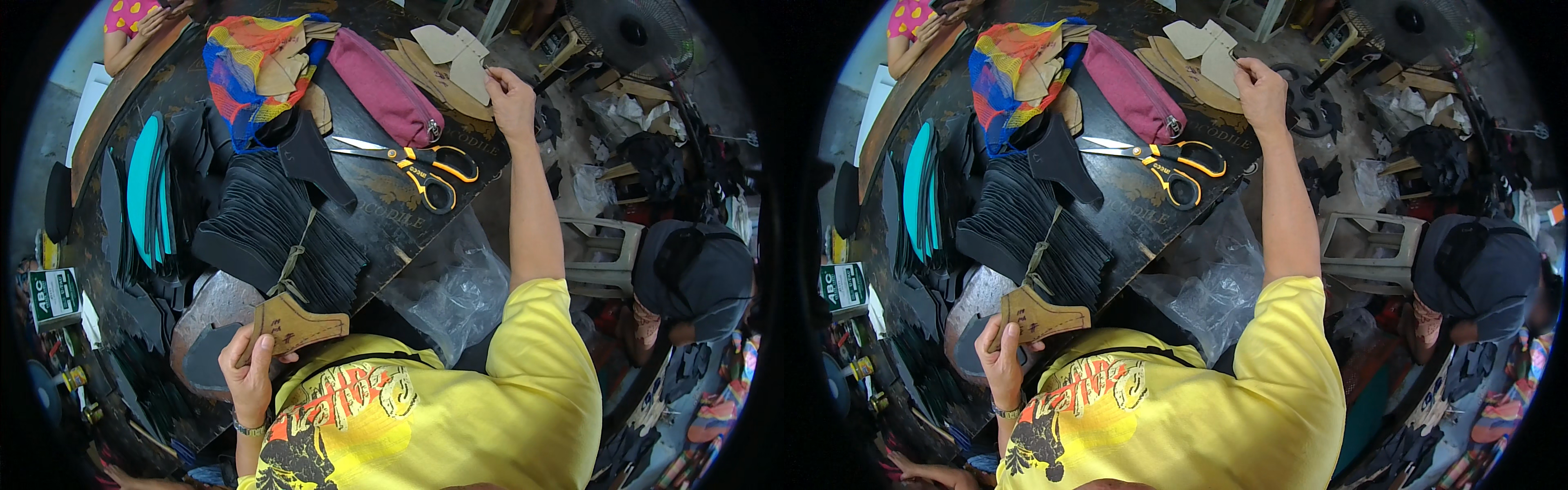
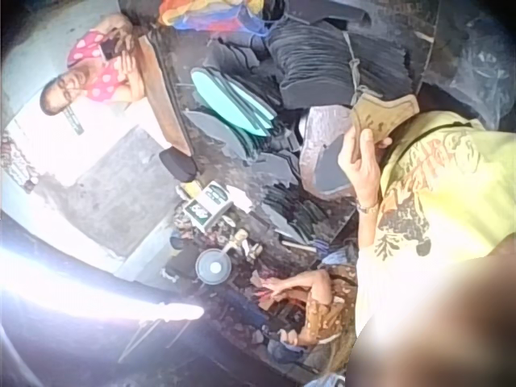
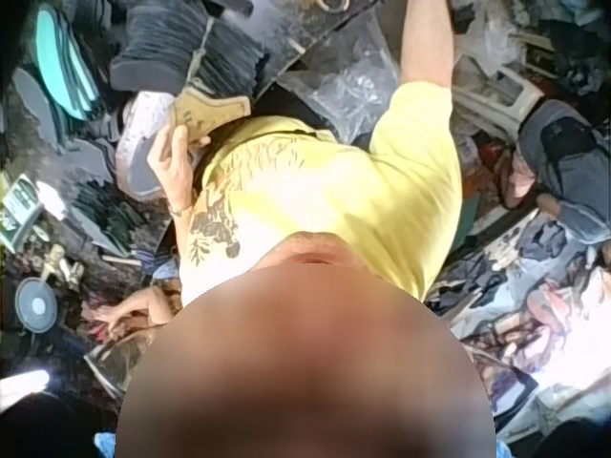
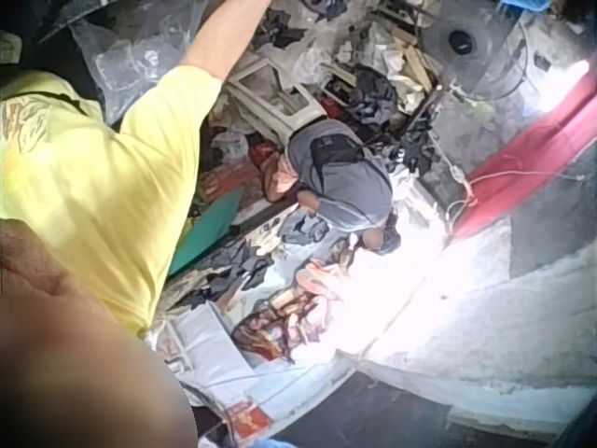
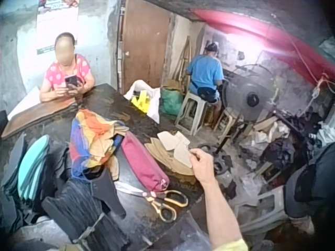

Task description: The person removes black rubber pieces from a plastic bag and places them on a workbench. They then pick up and inspect several cardboard templates, comparing them to the rubber pieces and stacking them on the table.

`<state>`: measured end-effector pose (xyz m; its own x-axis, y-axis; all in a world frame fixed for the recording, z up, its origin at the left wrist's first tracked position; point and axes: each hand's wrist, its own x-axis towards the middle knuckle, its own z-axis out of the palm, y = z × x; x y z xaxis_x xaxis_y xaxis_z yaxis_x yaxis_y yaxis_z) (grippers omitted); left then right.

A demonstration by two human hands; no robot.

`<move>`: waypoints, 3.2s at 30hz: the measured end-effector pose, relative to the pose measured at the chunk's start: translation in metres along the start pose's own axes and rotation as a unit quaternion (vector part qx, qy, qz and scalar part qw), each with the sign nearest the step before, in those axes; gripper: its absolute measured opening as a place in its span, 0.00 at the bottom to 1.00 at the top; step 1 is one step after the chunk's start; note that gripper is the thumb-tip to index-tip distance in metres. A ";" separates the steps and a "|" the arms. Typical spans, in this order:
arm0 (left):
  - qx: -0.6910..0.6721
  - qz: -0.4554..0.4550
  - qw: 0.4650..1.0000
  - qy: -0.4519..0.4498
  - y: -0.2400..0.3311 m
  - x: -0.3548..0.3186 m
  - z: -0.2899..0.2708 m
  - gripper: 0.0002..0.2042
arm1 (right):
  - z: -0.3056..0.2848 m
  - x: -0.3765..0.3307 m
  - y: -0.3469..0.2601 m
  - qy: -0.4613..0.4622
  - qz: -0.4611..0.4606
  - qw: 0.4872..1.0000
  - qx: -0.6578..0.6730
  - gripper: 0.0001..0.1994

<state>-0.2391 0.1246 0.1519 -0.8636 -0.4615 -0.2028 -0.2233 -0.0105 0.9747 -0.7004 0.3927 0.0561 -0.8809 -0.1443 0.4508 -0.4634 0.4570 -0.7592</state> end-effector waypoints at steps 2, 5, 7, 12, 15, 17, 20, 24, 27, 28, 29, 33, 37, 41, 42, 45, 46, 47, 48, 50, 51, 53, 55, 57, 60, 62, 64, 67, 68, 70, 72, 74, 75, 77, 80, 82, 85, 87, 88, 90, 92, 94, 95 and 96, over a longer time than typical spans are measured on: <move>-0.002 0.000 1.000 -0.003 0.000 0.000 0.000 0.12 | 0.001 -0.001 0.000 0.012 0.002 1.000 0.008 0.11; 0.003 0.004 1.000 -0.005 0.001 0.001 0.001 0.12 | 0.000 -0.004 -0.008 0.033 -0.012 0.999 -0.026 0.10; 0.011 0.006 1.000 -0.005 0.001 0.001 0.001 0.12 | -0.002 -0.010 -0.017 0.066 -0.051 0.991 -0.104 0.09; 0.019 0.005 1.000 -0.005 0.000 0.002 0.002 0.12 | -0.008 -0.031 -0.041 0.030 -0.206 0.963 -0.172 0.06; 0.007 0.004 1.000 -0.006 -0.001 0.003 0.001 0.12 | -0.008 -0.041 -0.048 0.021 -0.219 0.959 -0.178 0.05; 0.011 0.002 1.000 -0.007 0.000 0.002 0.001 0.12 | -0.009 -0.045 -0.050 0.015 -0.212 0.962 -0.173 0.05; 0.011 0.005 1.000 -0.004 0.001 0.001 0.000 0.11 | -0.009 -0.047 -0.049 -0.043 -0.108 0.984 -0.132 0.07; 0.012 0.003 1.000 -0.005 0.001 0.001 0.002 0.11 | -0.007 -0.041 -0.044 -0.034 -0.104 0.977 -0.185 0.15; 0.016 0.006 1.000 -0.019 0.001 0.001 0.003 0.11 | -0.005 -0.032 -0.039 -0.070 -0.077 0.969 -0.223 0.20; 0.014 0.010 1.000 -0.017 0.001 0.001 0.003 0.11 | -0.005 -0.029 -0.037 -0.078 -0.072 0.971 -0.213 0.21; 0.013 0.012 1.000 -0.016 0.001 0.001 0.002 0.11 | -0.005 -0.026 -0.035 -0.087 -0.061 0.973 -0.203 0.22; 0.015 0.014 1.000 -0.010 0.001 0.000 0.002 0.11 | -0.006 -0.016 -0.026 -0.109 0.022 0.990 -0.082 0.22; 0.014 0.007 1.000 -0.007 0.001 0.000 0.003 0.11 | -0.006 -0.009 -0.015 -0.112 0.102 0.988 -0.015 0.21; 0.013 0.011 1.000 -0.009 0.001 0.001 0.003 0.11 | -0.001 -0.007 -0.002 -0.060 0.098 0.991 0.070 0.17; 0.014 0.011 1.000 -0.006 0.000 0.001 0.003 0.11 | 0.000 -0.006 0.001 -0.030 0.110 0.987 0.113 0.16; 0.014 0.010 1.000 -0.008 0.000 0.001 0.002 0.11 | -0.002 -0.003 0.005 0.039 0.167 0.962 0.211 0.12; 0.016 0.011 1.000 -0.010 0.000 0.001 0.001 0.11 | -0.005 -0.002 0.006 0.047 0.200 0.953 0.224 0.10; 0.019 0.010 1.000 -0.012 0.000 0.002 0.001 0.11 | -0.008 -0.001 0.007 0.061 0.228 0.942 0.238 0.09; 0.023 0.011 1.000 -0.011 0.000 0.002 0.001 0.11 | -0.010 0.000 0.007 0.064 0.227 0.937 0.258 0.08; 0.015 0.010 1.000 -0.013 0.000 0.002 0.002 0.11 | -0.016 0.001 0.008 0.066 0.237 0.921 0.301 0.09; 0.012 0.010 1.000 -0.011 -0.001 0.003 0.002 0.11 | -0.018 0.002 0.009 0.064 0.239 0.911 0.329 0.09; 0.006 0.006 1.000 -0.013 0.000 0.003 0.003 0.11 | -0.023 0.002 0.011 0.070 0.243 0.893 0.373 0.09; 0.003 0.004 1.000 -0.016 0.000 0.003 0.003 0.11 | -0.026 0.001 0.015 0.078 0.245 0.873 0.414 0.09; 0.006 0.003 1.000 -0.018 0.000 0.003 0.004 0.11 | -0.028 0.000 0.018 0.090 0.245 0.855 0.448 0.08; 0.001 0.003 1.000 -0.023 -0.001 0.002 0.004 0.11 | -0.029 -0.003 0.021 0.081 0.227 0.851 0.466 0.08; -0.005 0.005 1.000 -0.029 -0.001 0.002 0.003 0.11 | -0.029 -0.004 0.022 0.079 0.217 0.854 0.466 0.07; -0.006 0.004 0.999 -0.032 -0.001 0.002 0.003 0.11 | -0.028 -0.006 0.022 0.074 0.207 0.858 0.464 0.07; -0.009 0.002 0.999 -0.034 -0.002 0.001 0.004 0.11 | -0.029 -0.007 0.023 0.060 0.194 0.864 0.461 0.08; -0.012 0.002 0.999 -0.033 -0.002 0.001 0.004 0.11 | -0.029 -0.008 0.023 0.054 0.192 0.866 0.459 0.08; -0.019 -0.001 0.999 -0.029 -0.002 0.000 0.005 0.11 | -0.031 -0.009 0.023 0.039 0.186 0.869 0.456 0.09; -0.028 -0.005 0.999 -0.021 -0.002 0.000 0.007 0.11 | -0.032 -0.010 0.021 0.022 0.178 0.874 0.452 0.10; -0.042 -0.012 0.999 -0.017 -0.002 -0.002 0.009 0.11 | -0.030 -0.012 0.017 -0.001 0.164 0.887 0.431 0.10; -0.051 -0.020 0.998 -0.013 -0.002 -0.002 0.009 0.11 | -0.029 -0.013 0.014 0.004 0.172 0.895 0.412 0.10; -0.033 -0.020 0.999 -0.022 -0.003 -0.004 0.009 0.12 | -0.023 -0.016 0.007 0.020 0.140 0.909 0.392 0.10; -0.016 -0.025 0.999 -0.023 -0.004 -0.007 0.009 0.13 | -0.015 -0.018 0.003 0.071 0.134 0.921 0.360 0.09; 0.007 -0.011 1.000 -0.028 -0.004 -0.007 0.010 0.12 | -0.014 -0.018 0.006 0.099 0.130 0.916 0.366 0.08; 0.063 0.042 0.996 -0.044 -0.001 -0.008 0.010 0.09 | -0.016 -0.017 0.016 0.137 0.111 0.904 0.390 0.07; 0.100 0.091 0.989 -0.052 0.001 -0.009 0.010 0.07 | -0.016 -0.016 0.016 0.178 0.094 0.901 0.384 0.06; 0.105 0.079 0.990 -0.055 0.003 -0.012 0.010 0.07 | -0.015 -0.016 0.010 0.207 0.087 0.911 0.346 0.06; 0.091 0.093 0.989 -0.069 0.004 -0.016 0.008 0.07 | -0.012 -0.023 -0.016 0.233 0.080 0.932 0.265 0.05; 0.083 0.111 0.988 -0.072 0.003 -0.020 0.005 0.07 | -0.013 -0.038 -0.062 0.206 0.059 0.930 0.299 0.05; 0.087 0.157 0.981 -0.077 0.001 -0.024 0.001 0.06 | -0.019 -0.055 -0.122 0.112 -0.026 0.925 0.363 0.08; 0.087 0.174 0.977 -0.082 0.000 -0.026 0.000 0.06 | -0.023 -0.067 -0.154 0.047 -0.034 0.915 0.400 0.09; 0.088 0.195 0.974 -0.079 -0.001 -0.027 -0.001 0.06 | -0.026 -0.082 -0.185 -0.025 -0.048 0.909 0.413 0.10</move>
<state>-0.2156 0.1364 0.1567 -0.9541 -0.2568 0.1543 0.0742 0.2965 0.9522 -0.5403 0.3425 0.1716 -0.8265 -0.1984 0.5269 -0.4341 -0.3713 -0.8208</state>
